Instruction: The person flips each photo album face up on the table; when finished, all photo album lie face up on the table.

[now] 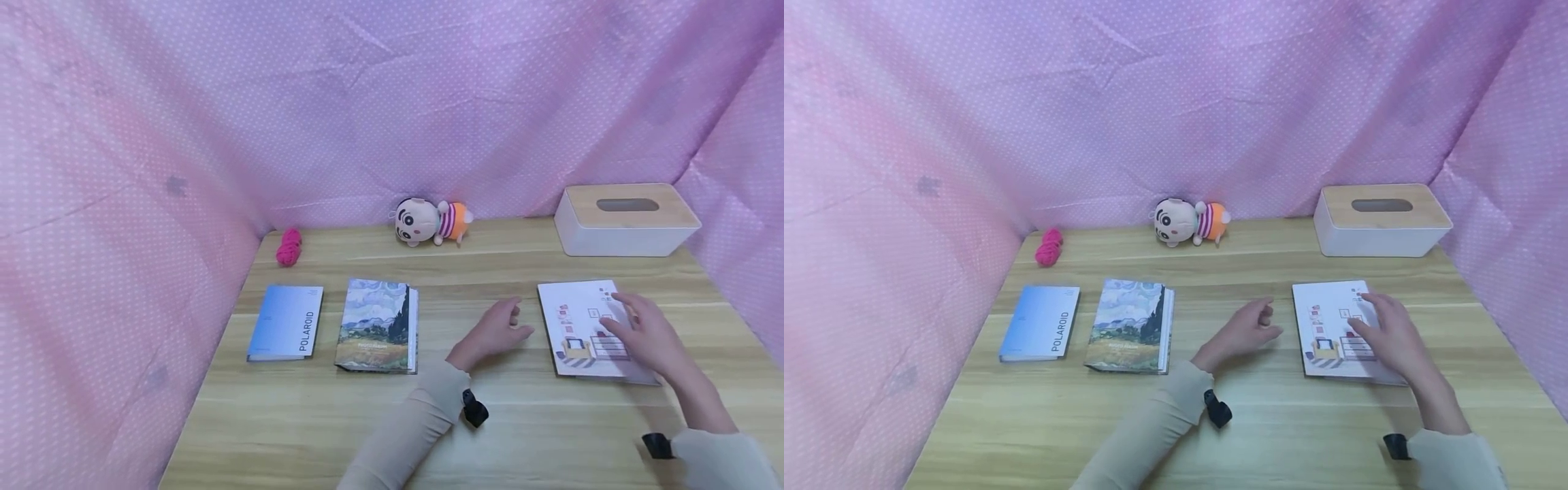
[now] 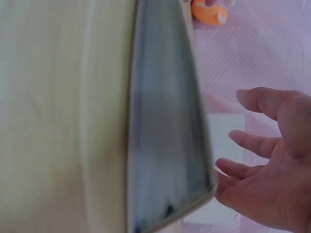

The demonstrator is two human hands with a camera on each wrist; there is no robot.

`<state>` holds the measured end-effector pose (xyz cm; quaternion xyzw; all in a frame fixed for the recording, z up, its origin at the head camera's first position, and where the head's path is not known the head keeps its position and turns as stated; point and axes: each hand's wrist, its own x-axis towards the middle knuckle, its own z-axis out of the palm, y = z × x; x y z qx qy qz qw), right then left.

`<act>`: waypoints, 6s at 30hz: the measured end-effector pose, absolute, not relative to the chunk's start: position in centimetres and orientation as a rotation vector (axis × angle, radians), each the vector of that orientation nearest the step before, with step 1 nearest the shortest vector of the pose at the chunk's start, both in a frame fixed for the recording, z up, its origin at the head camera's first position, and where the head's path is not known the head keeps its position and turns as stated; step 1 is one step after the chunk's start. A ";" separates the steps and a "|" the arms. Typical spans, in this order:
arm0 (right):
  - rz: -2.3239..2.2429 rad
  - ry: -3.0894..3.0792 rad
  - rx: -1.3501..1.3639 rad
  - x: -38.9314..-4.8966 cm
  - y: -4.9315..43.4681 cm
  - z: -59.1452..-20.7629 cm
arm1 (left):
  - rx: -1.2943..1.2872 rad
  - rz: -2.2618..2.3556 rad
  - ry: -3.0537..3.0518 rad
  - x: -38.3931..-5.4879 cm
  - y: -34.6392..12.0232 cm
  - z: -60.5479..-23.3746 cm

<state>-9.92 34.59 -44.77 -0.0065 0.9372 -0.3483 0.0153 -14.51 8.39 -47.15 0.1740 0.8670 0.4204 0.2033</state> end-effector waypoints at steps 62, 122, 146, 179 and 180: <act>-1.361 2.633 0.199 -8.2 37.6 -44.0 | 0.350 0.897 2.693 -11.1 15.8 -47.1; -1.468 2.383 -0.391 -10.2 28.6 -44.7 | 0.634 1.361 2.495 -13.3 4.6 -42.8; -1.239 2.497 -0.424 -10.2 27.7 -46.8 | 0.477 1.310 2.407 -13.5 2.4 -44.1; -1.095 2.637 -0.407 -9.9 26.6 -47.1 | 0.297 1.291 2.340 -13.7 0.8 -46.0; -1.092 2.633 -0.405 -9.9 26.6 -47.0 | 0.291 1.296 2.338 -13.7 0.7 -46.0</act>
